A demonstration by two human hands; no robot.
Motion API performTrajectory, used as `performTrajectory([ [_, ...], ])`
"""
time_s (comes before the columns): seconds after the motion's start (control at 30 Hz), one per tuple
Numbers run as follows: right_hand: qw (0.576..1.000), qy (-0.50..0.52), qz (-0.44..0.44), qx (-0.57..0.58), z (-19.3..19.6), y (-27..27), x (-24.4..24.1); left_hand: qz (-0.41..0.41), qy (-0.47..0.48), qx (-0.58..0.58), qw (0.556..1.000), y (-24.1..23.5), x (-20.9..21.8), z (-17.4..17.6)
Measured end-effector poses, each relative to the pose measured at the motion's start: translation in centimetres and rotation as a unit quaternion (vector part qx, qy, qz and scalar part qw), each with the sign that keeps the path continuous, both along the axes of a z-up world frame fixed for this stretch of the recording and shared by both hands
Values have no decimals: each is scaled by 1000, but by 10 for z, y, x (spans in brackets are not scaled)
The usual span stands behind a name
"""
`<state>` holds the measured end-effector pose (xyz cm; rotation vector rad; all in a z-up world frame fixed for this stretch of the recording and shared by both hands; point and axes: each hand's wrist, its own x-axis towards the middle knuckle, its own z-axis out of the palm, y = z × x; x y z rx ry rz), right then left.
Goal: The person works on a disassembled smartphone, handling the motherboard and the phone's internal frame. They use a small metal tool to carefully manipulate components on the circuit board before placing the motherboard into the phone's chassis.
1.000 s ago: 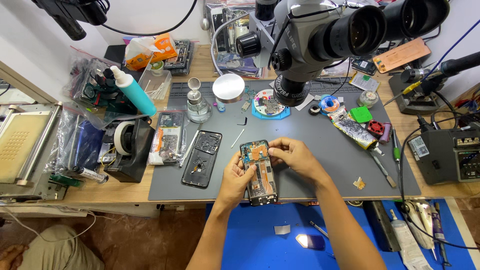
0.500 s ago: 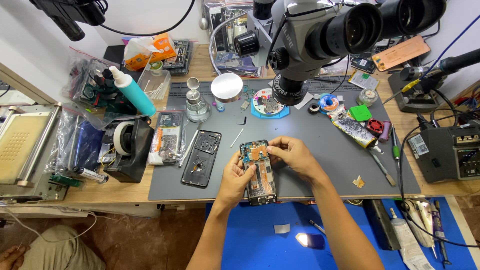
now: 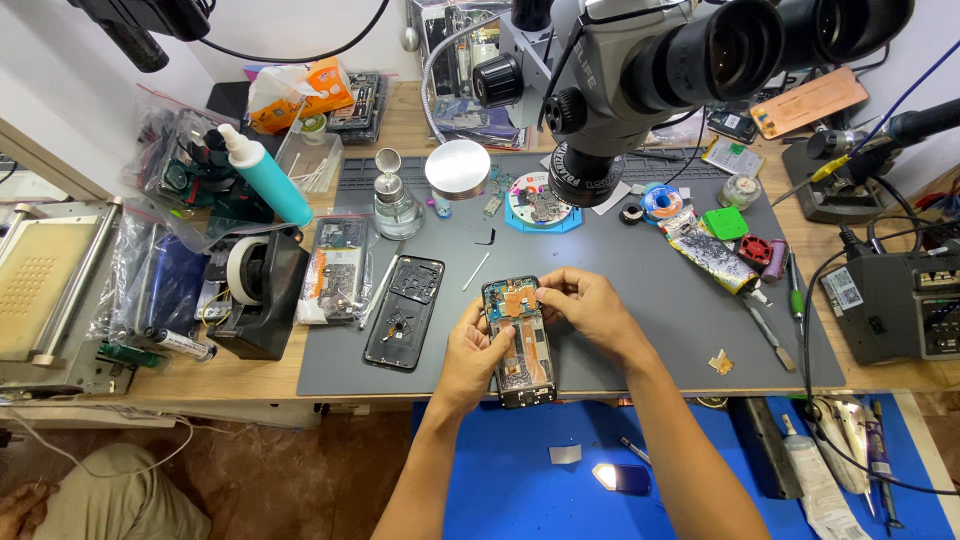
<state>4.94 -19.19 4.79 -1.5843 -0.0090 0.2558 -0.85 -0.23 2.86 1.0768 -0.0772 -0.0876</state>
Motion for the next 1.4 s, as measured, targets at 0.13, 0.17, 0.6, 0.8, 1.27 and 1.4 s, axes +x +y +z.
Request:
performTrajectory([
  [0.13, 1000, -3, -2, -3, -4, 0, 3, -5, 4, 2, 1000, 1, -1, 3],
  [0.17, 1000, -1, -1, -3, -1, 1, 2, -5, 3, 1, 1000, 1, -1, 3],
  [0.6, 999, 24, 28, 28, 3, -5, 5, -12, -3, -3, 1000, 2, -3, 8],
  [0.8, 998, 24, 49, 38, 6, -8, 6, -11, -7, 4, 1000, 3, -2, 7],
  [1.27, 999, 28, 24, -21, -2, -6, 18, -19, -11, -2, 1000, 3, -2, 5],
  [1.4, 999, 32, 24, -32, -2, -7, 20, -23, -15, 1, 1000, 3, 0, 1],
])
